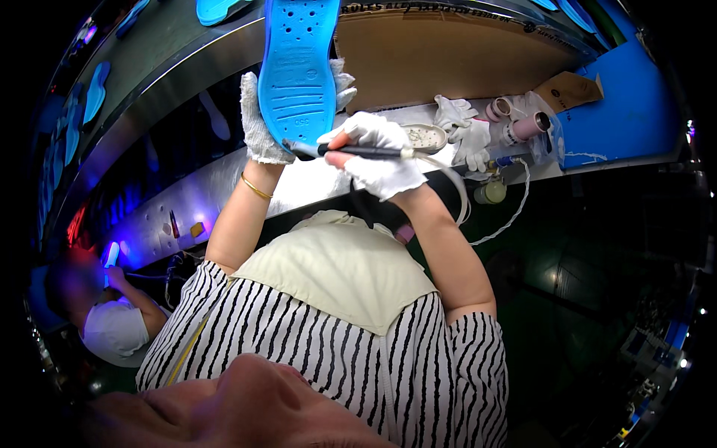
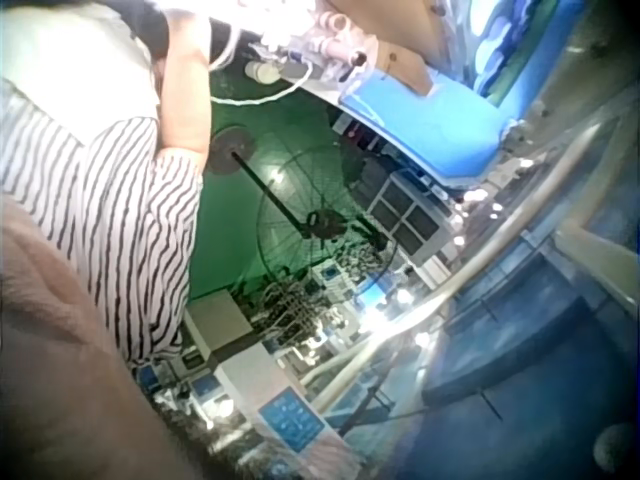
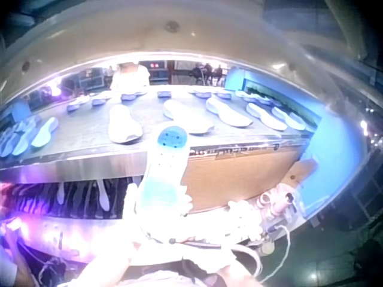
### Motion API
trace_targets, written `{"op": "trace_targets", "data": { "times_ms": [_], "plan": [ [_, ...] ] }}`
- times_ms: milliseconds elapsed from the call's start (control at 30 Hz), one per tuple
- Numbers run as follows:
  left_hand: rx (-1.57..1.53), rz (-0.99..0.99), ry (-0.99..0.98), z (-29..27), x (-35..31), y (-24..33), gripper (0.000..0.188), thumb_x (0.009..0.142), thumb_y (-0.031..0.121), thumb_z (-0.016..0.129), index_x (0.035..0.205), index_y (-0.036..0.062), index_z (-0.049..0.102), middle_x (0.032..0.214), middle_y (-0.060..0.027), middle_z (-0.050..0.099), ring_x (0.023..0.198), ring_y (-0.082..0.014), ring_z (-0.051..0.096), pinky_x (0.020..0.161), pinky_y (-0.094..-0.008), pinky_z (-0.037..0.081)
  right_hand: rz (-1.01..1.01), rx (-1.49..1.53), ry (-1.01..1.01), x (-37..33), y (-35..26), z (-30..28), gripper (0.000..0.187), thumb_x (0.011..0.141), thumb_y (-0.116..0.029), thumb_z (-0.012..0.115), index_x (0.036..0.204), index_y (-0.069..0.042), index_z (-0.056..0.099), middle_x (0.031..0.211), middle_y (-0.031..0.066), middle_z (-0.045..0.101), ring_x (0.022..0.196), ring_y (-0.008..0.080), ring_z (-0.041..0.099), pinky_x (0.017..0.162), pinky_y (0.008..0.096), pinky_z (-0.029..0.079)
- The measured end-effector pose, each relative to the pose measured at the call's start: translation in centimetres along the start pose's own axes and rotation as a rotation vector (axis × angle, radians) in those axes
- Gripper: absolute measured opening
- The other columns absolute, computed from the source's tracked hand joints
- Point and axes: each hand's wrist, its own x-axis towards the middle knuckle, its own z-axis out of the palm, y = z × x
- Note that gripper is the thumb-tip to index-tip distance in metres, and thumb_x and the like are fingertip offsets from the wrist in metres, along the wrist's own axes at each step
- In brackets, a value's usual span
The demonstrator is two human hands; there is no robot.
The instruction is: The person applies a liquid to the bottom of a blue shoe sole using a brush, covering the surface with sweeping motions. They pick up the soles from a conveyor belt, treat them, and move to the next one.
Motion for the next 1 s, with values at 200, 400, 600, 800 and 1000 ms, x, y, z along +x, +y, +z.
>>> {"op": "trace_targets", "data": {
  "times_ms": [200, 400, 600, 800, 1000],
  "plan": [
    [0.105, -0.041, 0.049, 0.0, 0.5, 1.0, 0.092, 0.079, 0.072, 0.039, 0.143, 0.0076, 0.023, 0.142, -0.0221, 0.031, 0.127, -0.043, 0.036, 0.105, -0.0517, 0.031, -0.164, -0.128, 0.022, -0.3, 1.1, -0.3, 0.014, 0.073, 0.002, 0.07, 0.082, -0.003, 0.061, 0.084, 0.0065, 0.063, 0.074, 0.0127, 0.059, 0.068, 0.0254, 0.048],
    [0.088, -0.046, 0.012, 0.6, 0.6, 1.7, 0.093, 0.08, 0.072, 0.036, 0.142, 0.0035, 0.023, 0.14, -0.0256, 0.033, 0.124, -0.0429, 0.039, 0.104, -0.0517, 0.034, 0.076, 0.147, -0.102, -1.6, 0.7, -0.7, 0.014, 0.072, 0.005, 0.07, 0.083, -0.002, 0.062, 0.085, 0.0082, 0.064, 0.076, 0.0122, 0.061, 0.068, 0.024, 0.048],
    [0.167, -0.147, 0.094, 0.5, 0.6, 1.3, 0.077, 0.085, 0.061, 0.044, 0.133, 0.0018, 0.04, 0.126, -0.0246, 0.05, 0.11, -0.036, 0.055, 0.088, -0.0425, 0.05, -0.36, -0.167, 0.014, 0.6, 0.0, -0.7, 0.015, 0.071, 0.006, 0.07, 0.081, -0.002, 0.061, 0.093, 0.0118, 0.063, 0.084, 0.0181, 0.062, 0.071, 0.0273, 0.049],
    [0.595, -0.134, 0.438, -1.1, 1.6, 2.4, 0.057, 0.085, 0.051, 0.055, 0.115, 0.0017, 0.056, 0.097, -0.0184, 0.065, 0.079, -0.0254, 0.067, 0.065, -0.0326, 0.058, -0.324, -0.304, -0.076, 1.1, -0.4, 0.1, 0.016, 0.065, 0.006, 0.066, 0.077, -0.004, 0.062, 0.088, 0.01, 0.066, 0.081, 0.0188, 0.063, 0.071, 0.0276, 0.05],
    [0.697, -0.253, 0.54, 0.9, 1.5, 1.8, 0.051, 0.083, 0.049, 0.06, 0.104, 0.0026, 0.062, 0.085, -0.0145, 0.065, 0.067, -0.0192, 0.067, 0.058, -0.0271, 0.058, -0.057, -0.244, -0.199, 1.9, 0.5, -0.7, 0.016, 0.065, 0.007, 0.068, 0.076, -0.004, 0.063, 0.083, 0.0064, 0.066, 0.079, 0.0151, 0.062, 0.074, 0.0267, 0.05]
  ]
}}
